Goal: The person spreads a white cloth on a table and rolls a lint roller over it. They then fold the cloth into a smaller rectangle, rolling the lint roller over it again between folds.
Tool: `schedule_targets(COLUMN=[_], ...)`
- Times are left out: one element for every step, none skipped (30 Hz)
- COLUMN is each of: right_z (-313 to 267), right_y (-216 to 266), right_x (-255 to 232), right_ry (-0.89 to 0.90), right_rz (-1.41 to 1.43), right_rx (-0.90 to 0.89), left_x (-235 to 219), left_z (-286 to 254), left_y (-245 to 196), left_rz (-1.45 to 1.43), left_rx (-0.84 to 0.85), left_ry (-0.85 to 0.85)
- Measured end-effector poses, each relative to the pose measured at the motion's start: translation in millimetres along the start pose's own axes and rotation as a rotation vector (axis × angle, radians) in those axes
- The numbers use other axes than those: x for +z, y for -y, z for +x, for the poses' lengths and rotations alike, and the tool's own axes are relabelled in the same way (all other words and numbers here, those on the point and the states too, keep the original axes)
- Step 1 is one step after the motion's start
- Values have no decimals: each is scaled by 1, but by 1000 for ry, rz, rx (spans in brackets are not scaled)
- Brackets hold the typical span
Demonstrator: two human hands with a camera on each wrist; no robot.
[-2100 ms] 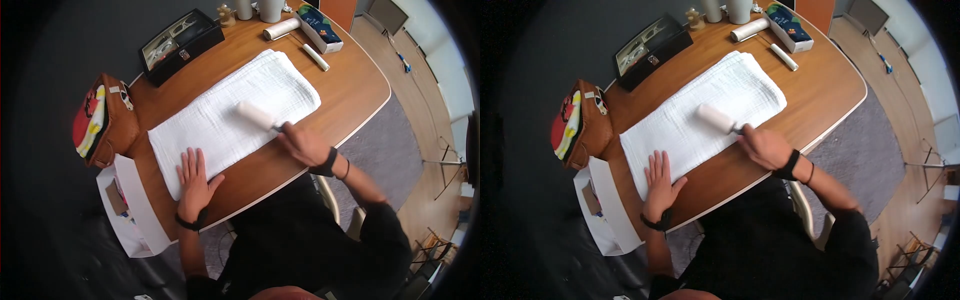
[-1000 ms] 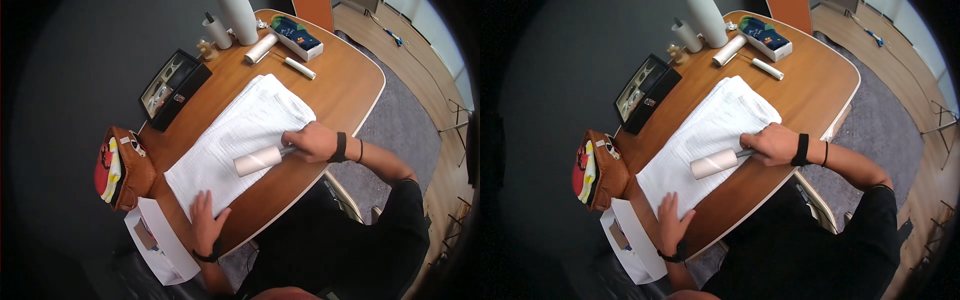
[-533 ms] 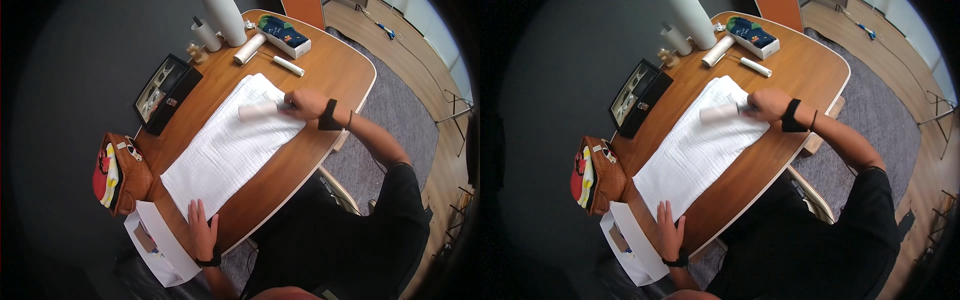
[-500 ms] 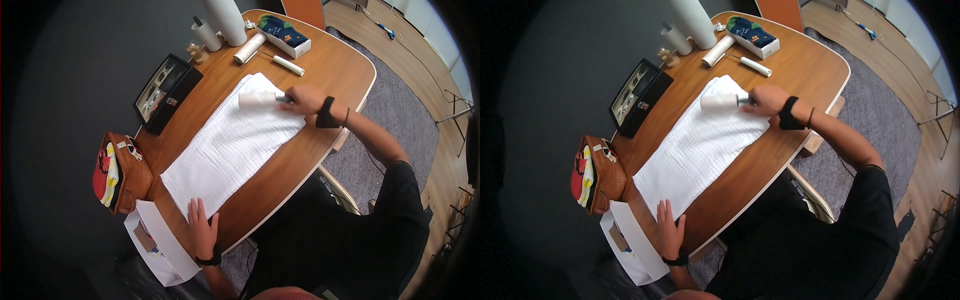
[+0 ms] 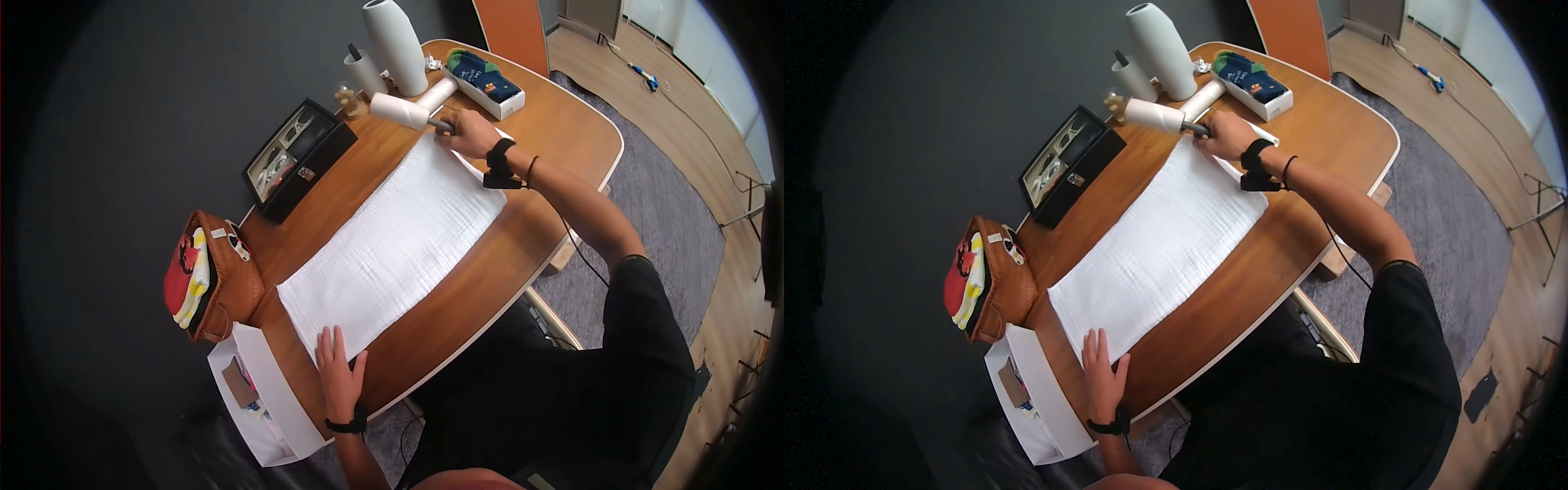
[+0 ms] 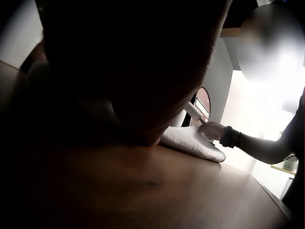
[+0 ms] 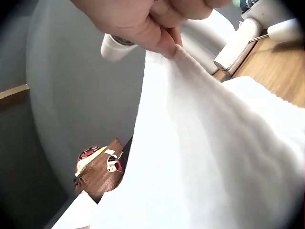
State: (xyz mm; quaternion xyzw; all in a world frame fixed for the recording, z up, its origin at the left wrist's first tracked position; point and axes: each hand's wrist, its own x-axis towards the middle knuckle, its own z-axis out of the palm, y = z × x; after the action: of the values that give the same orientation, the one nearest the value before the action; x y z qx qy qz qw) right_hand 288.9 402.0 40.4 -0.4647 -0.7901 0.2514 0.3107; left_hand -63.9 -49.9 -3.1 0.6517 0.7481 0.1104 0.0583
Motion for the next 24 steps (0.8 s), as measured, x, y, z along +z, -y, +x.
schedule_targets(right_z=[1,-1,-1,-7,-18,-31,-45,-59,-73,-89,-104,-113,-121,-126,-125,-124,-124,-121,-117,-112,-108,-107,-105,-102], right_y=[-2,-5,-8,-5,-2,-1,1,1,1,7,10,2,-6,-8,-9,-9,-9,-8,-14,-23,-30,-28,-27,-26], right_x=[1,2,4,-1,-4,-8,-15,-25,-34,-43,-46,-44,-42,-39,-37,-36,-35,-34,-30,-24,-21,-25,-30,-35], right_ry=[-4,-5,-4,41,34,86,143,287,430,479,525,553,578,565,565,542,519,509,503,474,446,387,387,417], right_rz=[-4,-52,-99,-271,-280,-319,-356,-321,-283,-316,-347,-388,-429,-460,-458,-470,-480,-501,-499,-505,-513,-504,-503,-516], right_rx=[1,-22,-45,-71,-119,-173,-229,-302,-375,-387,-400,-421,-442,-429,-436,-365,-291,-298,-299,-317,-334,-492,-491,-533], left_x=[1,1,0,-1,-1,-2,-2,-3,-7,-8,-8,-8,-8,-8,-7,-7,-8,-9,-10,-7,-3,-4,-9,-15], left_z=[1,1,0,-1,-3,-7,-12,-17,-21,-25,-28,-28,-28,-26,-21,-16,-10,-4,-2,-1,1,2,0,-3], left_y=[0,-1,-2,-1,3,8,11,13,15,16,18,19,20,20,20,19,17,15,14,19,28,35,41,48], left_rz=[6,3,0,-1,-2,39,78,71,123,177,177,176,175,178,168,159,162,160,158,164,129,94,96,31], left_rx=[13,17,10,0,-6,17,35,15,59,102,83,97,113,103,83,68,69,51,32,33,20,7,7,-22], left_ry=[-5,-2,-9,-17,-19,-47,-72,-69,-88,-107,-106,-107,-109,-112,-121,-132,-136,-146,-156,-158,-151,-141,-140,-167])
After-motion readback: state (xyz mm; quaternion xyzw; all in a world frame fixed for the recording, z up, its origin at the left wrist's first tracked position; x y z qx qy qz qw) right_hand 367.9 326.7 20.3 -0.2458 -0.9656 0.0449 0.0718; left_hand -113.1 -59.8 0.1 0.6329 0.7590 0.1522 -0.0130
